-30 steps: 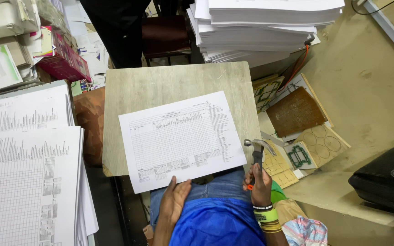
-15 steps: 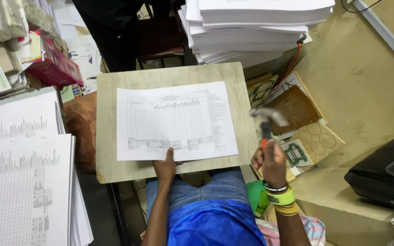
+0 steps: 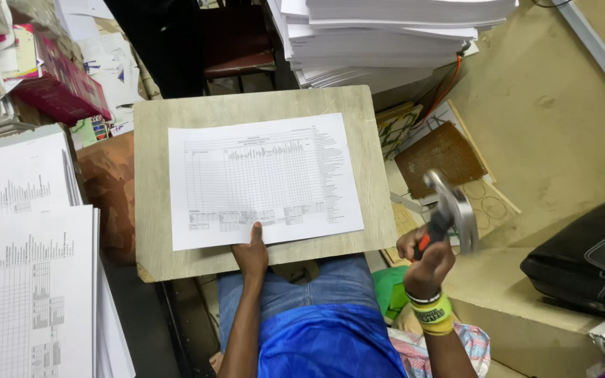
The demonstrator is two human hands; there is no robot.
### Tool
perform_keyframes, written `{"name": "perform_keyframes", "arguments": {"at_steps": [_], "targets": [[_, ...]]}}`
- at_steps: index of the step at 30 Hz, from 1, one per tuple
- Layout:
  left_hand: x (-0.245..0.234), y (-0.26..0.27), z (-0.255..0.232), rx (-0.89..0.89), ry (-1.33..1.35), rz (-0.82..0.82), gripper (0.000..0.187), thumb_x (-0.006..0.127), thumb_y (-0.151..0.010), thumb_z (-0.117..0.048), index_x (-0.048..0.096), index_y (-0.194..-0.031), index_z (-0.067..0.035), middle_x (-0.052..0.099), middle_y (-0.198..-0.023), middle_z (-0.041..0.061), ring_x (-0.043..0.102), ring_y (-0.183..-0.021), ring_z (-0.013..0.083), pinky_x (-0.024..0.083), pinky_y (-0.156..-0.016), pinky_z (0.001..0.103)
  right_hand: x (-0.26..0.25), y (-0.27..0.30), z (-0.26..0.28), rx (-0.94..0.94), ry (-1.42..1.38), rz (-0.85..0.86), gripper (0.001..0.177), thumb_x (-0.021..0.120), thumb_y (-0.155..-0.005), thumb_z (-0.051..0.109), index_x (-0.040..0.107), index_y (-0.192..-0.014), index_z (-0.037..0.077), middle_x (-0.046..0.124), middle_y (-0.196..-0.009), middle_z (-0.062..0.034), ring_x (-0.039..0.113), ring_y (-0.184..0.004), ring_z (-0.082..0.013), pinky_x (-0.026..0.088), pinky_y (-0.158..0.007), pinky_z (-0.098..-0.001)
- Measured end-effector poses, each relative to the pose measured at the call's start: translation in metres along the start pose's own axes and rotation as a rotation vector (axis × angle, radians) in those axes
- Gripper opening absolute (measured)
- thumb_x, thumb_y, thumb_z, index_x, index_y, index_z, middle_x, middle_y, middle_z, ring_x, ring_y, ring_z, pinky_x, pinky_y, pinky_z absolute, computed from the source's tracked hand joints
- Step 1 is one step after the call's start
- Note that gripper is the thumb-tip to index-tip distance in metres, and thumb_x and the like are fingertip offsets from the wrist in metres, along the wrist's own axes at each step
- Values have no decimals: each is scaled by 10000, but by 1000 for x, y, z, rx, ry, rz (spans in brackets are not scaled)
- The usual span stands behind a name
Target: The person repeatedly hammers a sheet of paper on a small table using a hammer. Another person occasionally hands over new sheets of paper to be hammered. The person places the hammered sheets onto a stack on the table.
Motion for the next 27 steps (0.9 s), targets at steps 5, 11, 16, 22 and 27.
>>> {"name": "perform_keyframes", "arguments": {"at_steps": [5, 11, 16, 22, 27], "targets": [[-5, 10, -4, -9, -1, 6, 554, 713, -1075, -252, 580, -1513, 61, 642, -1486, 294, 560, -1444, 421, 469, -1217, 571, -14, 38, -91, 533, 280, 345, 266, 533, -1038, 227, 606, -908, 7, 529, -659, -218, 579, -572, -352, 464, -588, -475], [5, -3, 20, 8, 58, -12, 548, 735, -1058, -254, 611, -1489, 60, 654, -1472, 295, 566, -1439, 416, 459, -1205, 567, -25, 4, -45, 129, 19, -71, 634, 339, -1149, 584, 544, -919, 30, 429, -513, -75, 493, -379, -206, 444, -414, -297], [9, 0, 34, 6, 19, -27, 521, 733, -1058, -223, 622, -1467, 81, 658, -1458, 313, 570, -1432, 425, 465, -1198, 566, 7, 46, -95, 729, 240, 398, 488, 508, -1156, 263, 533, -709, 72, 401, -435, -54, 458, -342, -158, 406, -353, -285], [5, -4, 18, 35, 60, -53, 530, 759, -1037, -246, 634, -1460, 48, 681, -1434, 285, 589, -1412, 409, 484, -1180, 557, -11, 28, -58, 101, 37, 58, 608, 342, -1171, 485, 547, -895, -17, 412, -473, -90, 472, -364, -228, 445, -422, -333], [0, 6, -4, 40, 45, -52, 487, 749, -1052, -245, 656, -1442, 30, 696, -1418, 263, 606, -1400, 387, 495, -1175, 547, 19, 38, -93, 786, 212, 442, 669, 426, -1187, 478, 541, -675, 63, 408, -414, -85, 461, -274, -216, 375, -299, -296]]}}
Point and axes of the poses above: each hand's wrist, its own y-axis away from the middle knuckle, its own x-axis out of the palm, z = x × y, the point moved 6 cm from there along -y, towards the middle knuckle
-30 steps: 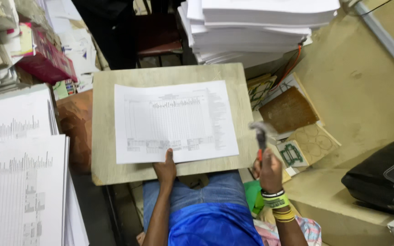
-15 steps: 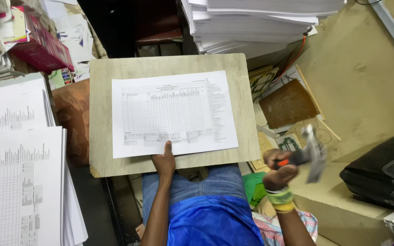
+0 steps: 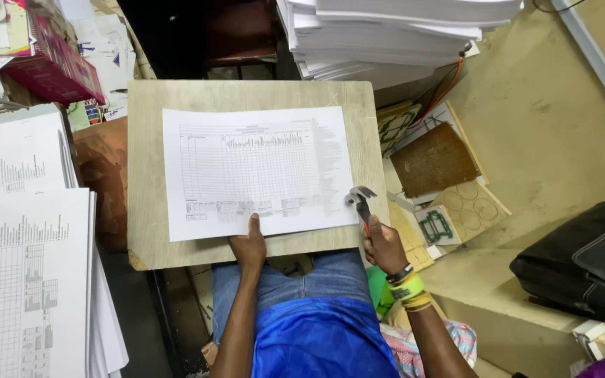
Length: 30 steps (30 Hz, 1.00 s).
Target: The person repeatedly hammers a sheet of paper on a small table using a hammer. Another person occasionally hands over new sheets of paper to be hammered. The person places the hammered sheets onto a stack on the table.
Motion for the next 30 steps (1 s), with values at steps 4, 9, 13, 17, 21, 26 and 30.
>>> {"name": "perform_keyframes", "arguments": {"at_steps": [4, 9, 13, 17, 21, 26, 30], "targets": [[10, -24, 25, 47, 15, -4, 541, 755, -1038, -260, 633, -1455, 61, 675, -1419, 314, 588, -1403, 433, 478, -1174, 574, -12, 2, 126, -324, 60, -83, 640, 461, -1156, 526, 568, -742, 50, 484, -467, -106, 559, -381, -224, 447, -418, -301], [2, -12, 38, 3, -22, -13, 479, 747, -1038, -237, 678, -1405, 64, 707, -1381, 301, 626, -1368, 427, 508, -1138, 563, -20, 1, 188, -1073, -223, -324, 747, 304, -1103, 658, 497, -1053, -62, 470, -546, -132, 588, -498, -353, 578, -631, -434], [2, -6, 10, 16, 10, -15, 487, 741, -1041, -239, 659, -1410, 68, 707, -1380, 297, 627, -1366, 426, 511, -1136, 560, -12, -74, 16, -695, 170, -399, 721, 454, -1117, 662, 557, -689, 91, 508, -535, -90, 514, -562, -235, 443, -685, -361], [0, -9, 7, -15, -12, -37, 509, 754, -1020, -253, 674, -1402, 73, 709, -1374, 302, 625, -1364, 431, 503, -1141, 570, -9, -50, 78, -224, -43, -299, 568, 362, -1201, 457, 533, -842, 52, 478, -574, -79, 488, -465, -175, 436, -442, -319], [1, -8, 15, -10, -9, -24, 489, 754, -1023, -239, 685, -1390, 76, 711, -1378, 297, 621, -1372, 422, 501, -1134, 555, -37, -52, 72, -968, -310, -345, 629, 288, -1132, 624, 501, -995, 48, 484, -588, -38, 527, -498, -222, 521, -563, -325], [-13, 2, 6, -17, -3, -40, 494, 757, -1021, -235, 685, -1397, 78, 708, -1380, 303, 620, -1373, 422, 505, -1138, 556, 22, -57, 0, 2, -1, -9, 700, 404, -1159, 595, 522, -704, 76, 429, -461, -83, 457, -366, -219, 368, -381, -327], [-7, -6, -3, -62, 15, -42, 510, 753, -1011, -242, 693, -1364, 121, 714, -1337, 341, 625, -1352, 450, 507, -1111, 581, 18, -23, 59, -189, -234, -66, 575, 431, -1185, 491, 578, -879, 27, 438, -482, -92, 555, -408, -233, 473, -446, -302]]}}
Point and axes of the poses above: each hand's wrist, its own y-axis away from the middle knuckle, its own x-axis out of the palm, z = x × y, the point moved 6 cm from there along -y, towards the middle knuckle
